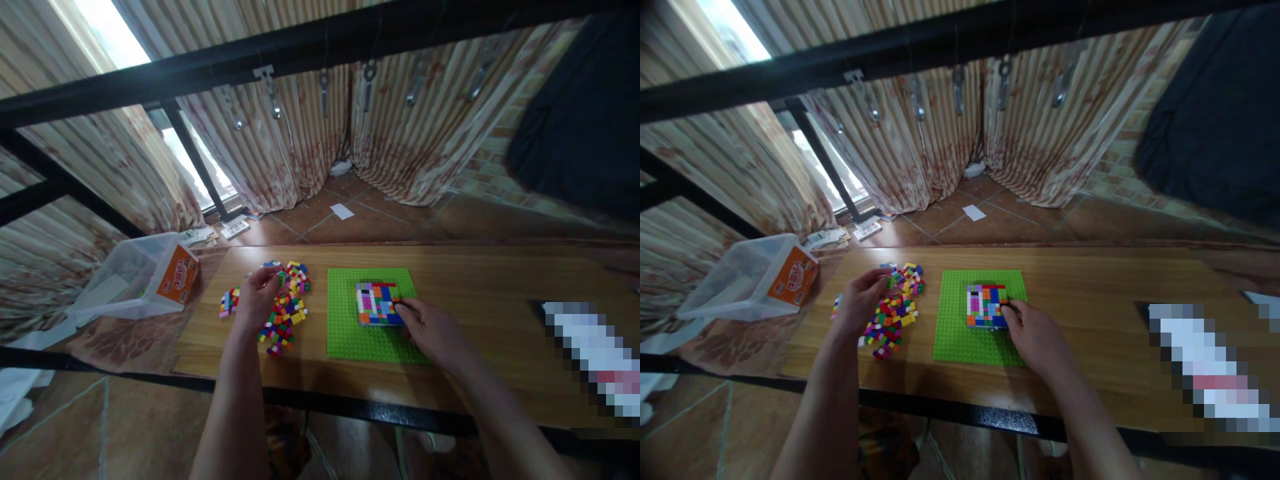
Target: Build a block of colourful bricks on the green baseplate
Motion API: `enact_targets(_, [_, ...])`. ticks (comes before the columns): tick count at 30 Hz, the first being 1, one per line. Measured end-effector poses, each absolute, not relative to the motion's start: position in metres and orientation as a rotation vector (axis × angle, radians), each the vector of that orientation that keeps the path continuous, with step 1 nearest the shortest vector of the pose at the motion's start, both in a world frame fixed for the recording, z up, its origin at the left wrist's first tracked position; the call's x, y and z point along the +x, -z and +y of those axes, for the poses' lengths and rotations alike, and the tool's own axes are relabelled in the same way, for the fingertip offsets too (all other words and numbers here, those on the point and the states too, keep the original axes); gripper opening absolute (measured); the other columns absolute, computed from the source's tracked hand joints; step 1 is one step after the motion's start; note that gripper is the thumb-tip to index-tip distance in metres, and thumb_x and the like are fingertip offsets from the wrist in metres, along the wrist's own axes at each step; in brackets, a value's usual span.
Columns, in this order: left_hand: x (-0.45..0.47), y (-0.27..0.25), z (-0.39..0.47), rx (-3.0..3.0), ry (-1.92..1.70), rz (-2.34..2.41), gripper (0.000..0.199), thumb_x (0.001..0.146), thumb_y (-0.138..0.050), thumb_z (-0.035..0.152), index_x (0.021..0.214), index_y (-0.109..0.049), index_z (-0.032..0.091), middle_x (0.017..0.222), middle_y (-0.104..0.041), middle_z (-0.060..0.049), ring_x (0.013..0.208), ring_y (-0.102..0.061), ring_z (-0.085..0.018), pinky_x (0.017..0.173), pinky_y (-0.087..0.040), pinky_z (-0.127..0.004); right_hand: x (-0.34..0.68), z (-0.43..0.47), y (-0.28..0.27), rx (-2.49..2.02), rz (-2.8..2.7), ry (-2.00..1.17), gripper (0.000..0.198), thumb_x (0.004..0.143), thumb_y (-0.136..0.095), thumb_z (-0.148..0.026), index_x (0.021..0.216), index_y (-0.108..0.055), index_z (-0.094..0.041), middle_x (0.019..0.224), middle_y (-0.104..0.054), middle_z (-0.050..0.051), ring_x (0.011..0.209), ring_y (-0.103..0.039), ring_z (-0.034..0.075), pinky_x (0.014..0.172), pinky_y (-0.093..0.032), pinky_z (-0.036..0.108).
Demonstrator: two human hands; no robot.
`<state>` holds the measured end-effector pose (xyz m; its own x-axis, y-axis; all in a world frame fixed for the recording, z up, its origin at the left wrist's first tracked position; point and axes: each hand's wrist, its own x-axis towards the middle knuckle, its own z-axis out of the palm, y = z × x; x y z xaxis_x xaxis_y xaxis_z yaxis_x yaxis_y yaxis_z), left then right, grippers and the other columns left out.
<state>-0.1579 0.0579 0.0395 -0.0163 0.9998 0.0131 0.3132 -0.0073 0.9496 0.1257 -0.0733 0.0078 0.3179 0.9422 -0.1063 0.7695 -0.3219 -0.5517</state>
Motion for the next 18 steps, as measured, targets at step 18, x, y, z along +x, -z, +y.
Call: enact_targets(18, [-0.073,-0.015,0.014,1.595,-0.863,1.089,0.024,0.074,-0.063,0.017,0.098,-0.068,0.015,0.089,-0.069,-0.005,0.082,-0.065,-0.015,0.078,-0.052,-0.028,0.122,-0.073,-0.018,-2.192,-1.509,-0.593,0.039,0.096,-0.039,-0.038,0.112,-0.067,-0.015,0.08,-0.073,0.009,0.071,-0.066,0.02,0.064,-0.043,0.028])
